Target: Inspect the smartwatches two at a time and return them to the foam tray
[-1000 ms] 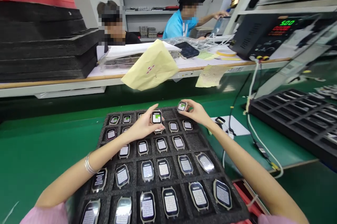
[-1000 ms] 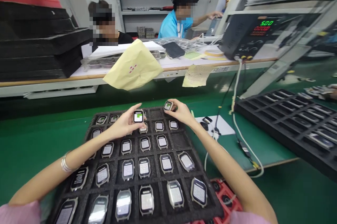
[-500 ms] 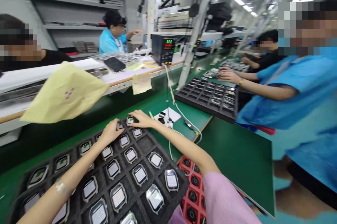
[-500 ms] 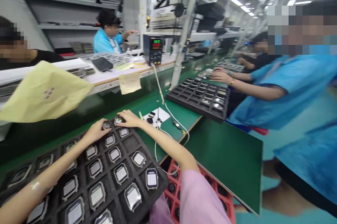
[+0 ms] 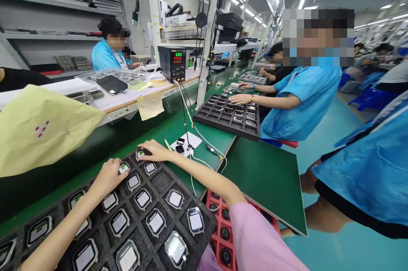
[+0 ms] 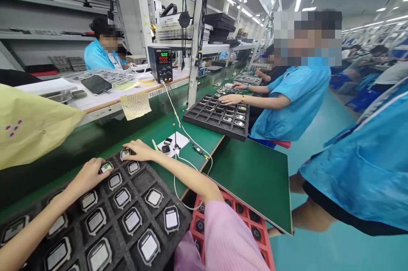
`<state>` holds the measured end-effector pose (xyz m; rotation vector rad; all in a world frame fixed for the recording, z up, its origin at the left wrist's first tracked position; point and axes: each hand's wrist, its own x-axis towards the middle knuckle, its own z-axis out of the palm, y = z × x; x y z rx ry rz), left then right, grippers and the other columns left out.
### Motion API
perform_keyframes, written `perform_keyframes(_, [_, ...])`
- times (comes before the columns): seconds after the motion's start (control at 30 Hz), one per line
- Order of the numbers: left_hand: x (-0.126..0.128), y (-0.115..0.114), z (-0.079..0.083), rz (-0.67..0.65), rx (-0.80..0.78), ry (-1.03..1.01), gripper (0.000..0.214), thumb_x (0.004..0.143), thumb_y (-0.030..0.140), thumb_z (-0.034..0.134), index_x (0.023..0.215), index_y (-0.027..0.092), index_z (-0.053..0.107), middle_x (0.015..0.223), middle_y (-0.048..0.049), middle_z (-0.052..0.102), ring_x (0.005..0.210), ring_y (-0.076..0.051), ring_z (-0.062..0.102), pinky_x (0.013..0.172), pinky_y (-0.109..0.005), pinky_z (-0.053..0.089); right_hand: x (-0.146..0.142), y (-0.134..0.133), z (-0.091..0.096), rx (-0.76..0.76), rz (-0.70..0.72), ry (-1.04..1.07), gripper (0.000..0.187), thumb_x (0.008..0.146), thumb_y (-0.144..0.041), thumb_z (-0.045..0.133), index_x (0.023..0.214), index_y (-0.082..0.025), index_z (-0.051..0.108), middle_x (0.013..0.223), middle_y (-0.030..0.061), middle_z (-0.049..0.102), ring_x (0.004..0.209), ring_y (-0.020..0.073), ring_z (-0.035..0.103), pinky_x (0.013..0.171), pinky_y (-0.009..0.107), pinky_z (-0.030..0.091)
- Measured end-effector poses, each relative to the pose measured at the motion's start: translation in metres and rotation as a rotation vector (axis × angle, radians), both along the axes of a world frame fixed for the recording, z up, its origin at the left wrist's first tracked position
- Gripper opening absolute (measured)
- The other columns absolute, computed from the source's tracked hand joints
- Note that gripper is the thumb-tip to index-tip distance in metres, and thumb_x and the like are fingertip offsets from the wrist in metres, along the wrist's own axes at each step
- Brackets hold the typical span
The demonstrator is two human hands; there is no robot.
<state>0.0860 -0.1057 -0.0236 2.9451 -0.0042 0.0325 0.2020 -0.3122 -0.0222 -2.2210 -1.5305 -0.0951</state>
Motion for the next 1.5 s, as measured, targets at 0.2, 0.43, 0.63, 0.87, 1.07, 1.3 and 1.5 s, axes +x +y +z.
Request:
perform_keyframes(0.2, [0.002, 0.006, -0.002, -0.037, -0.063, -0.062, 0.051, 0.076, 0.056, 0.044, 0.094, 0.011, 0.059, 0.094, -0.0122, 0.052, 0.093, -0.029, 0.057, 0.086, -0.039, 0.045, -0.003, 0.0, 0.016, -0.1, 0.084, -0.02, 0.031, 0.09, -0.027, 0.063, 0.117, -0.012, 0.058, 0.111, 0.0073, 0.063, 0.098, 0.0224, 0.051, 0.089, 0.029, 0.038])
perform_keyframes(0.43, [-0.026, -0.011, 0.028, -0.044, 0.023, -0.155, 0.04, 0.085, 0.043, 0.04, 0.106, 0.011, 0.053, 0.103, -0.0143, 0.052, 0.101, -0.029, 0.051, 0.089, -0.04, 0.043, -0.013, -0.008, 0.048, -0.18, 0.16, -0.034, 0.02, 0.092, -0.017, 0.057, 0.11, -0.009, 0.06, 0.121, 0.0146, 0.053, 0.111, 0.0223, 0.048, 0.097, 0.031, 0.034])
perform_keyframes(0.63, [-0.052, -0.04, 0.049, -0.114, 0.107, -0.004, 0.028, 0.079, 0.032, 0.051, 0.101, 0.016, 0.058, 0.108, -0.0116, 0.055, 0.103, -0.028, 0.049, 0.087, -0.04, 0.041, -0.021, -0.021, 0.057, -0.332, 0.249, -0.066, 0.03, 0.08, -0.017, 0.071, 0.109, -0.012, 0.063, 0.12, 0.0148, 0.053, 0.108, 0.0295, 0.049, 0.092, 0.04, 0.04])
perform_keyframes(0.87, [-0.044, -0.055, 0.045, -0.16, 0.159, 0.135, 0.033, 0.077, 0.031, 0.052, 0.101, 0.009, 0.059, 0.11, -0.0192, 0.054, 0.104, -0.034, 0.052, 0.083, -0.044, 0.043, -0.046, -0.012, 0.065, -0.451, 0.092, -0.095, 0.037, 0.073, -0.02, 0.078, 0.107, -0.015, 0.064, 0.118, 0.0154, 0.053, 0.106, 0.0353, 0.047, 0.086, 0.048, 0.041])
perform_keyframes(1.07, [-0.037, -0.055, 0.041, -0.183, 0.172, 0.166, 0.033, 0.077, 0.03, 0.053, 0.101, 0.007, 0.057, 0.105, -0.0212, 0.055, 0.099, -0.037, 0.056, 0.077, -0.046, 0.046, -0.046, -0.012, 0.063, -0.377, -0.007, 0.055, 0.029, 0.065, -0.021, 0.084, 0.087, -0.011, 0.067, 0.115, 0.0171, 0.052, 0.107, 0.0377, 0.044, 0.089, 0.053, 0.037])
perform_keyframes(1.3, [-0.048, -0.02, 0.027, -0.141, -0.477, 0.015, 0.04, 0.071, 0.047, 0.063, 0.097, 0.017, 0.058, 0.101, -0.0104, 0.061, 0.096, -0.028, 0.061, 0.086, -0.041, 0.05, -0.043, -0.034, 0.057, -0.037, -0.005, 0.483, 0.032, 0.067, -0.022, 0.082, 0.091, -0.012, 0.063, 0.117, 0.012, 0.056, 0.101, 0.0243, 0.056, 0.089, 0.035, 0.044])
perform_keyframes(1.5, [-0.096, -0.003, 0.075, 0.118, -1.269, 0.061, 0.06, 0.058, 0.037, 0.079, 0.109, 0.021, 0.054, 0.105, -0.0078, 0.066, 0.103, -0.026, 0.061, 0.083, -0.03, 0.053, -0.067, -0.015, 0.074, 0.269, 0.12, 0.903, 0.056, 0.079, -0.046, 0.07, 0.12, -0.013, 0.051, 0.108, 0.0107, 0.06, 0.091, 0.0206, 0.065, 0.076, 0.028, 0.053])
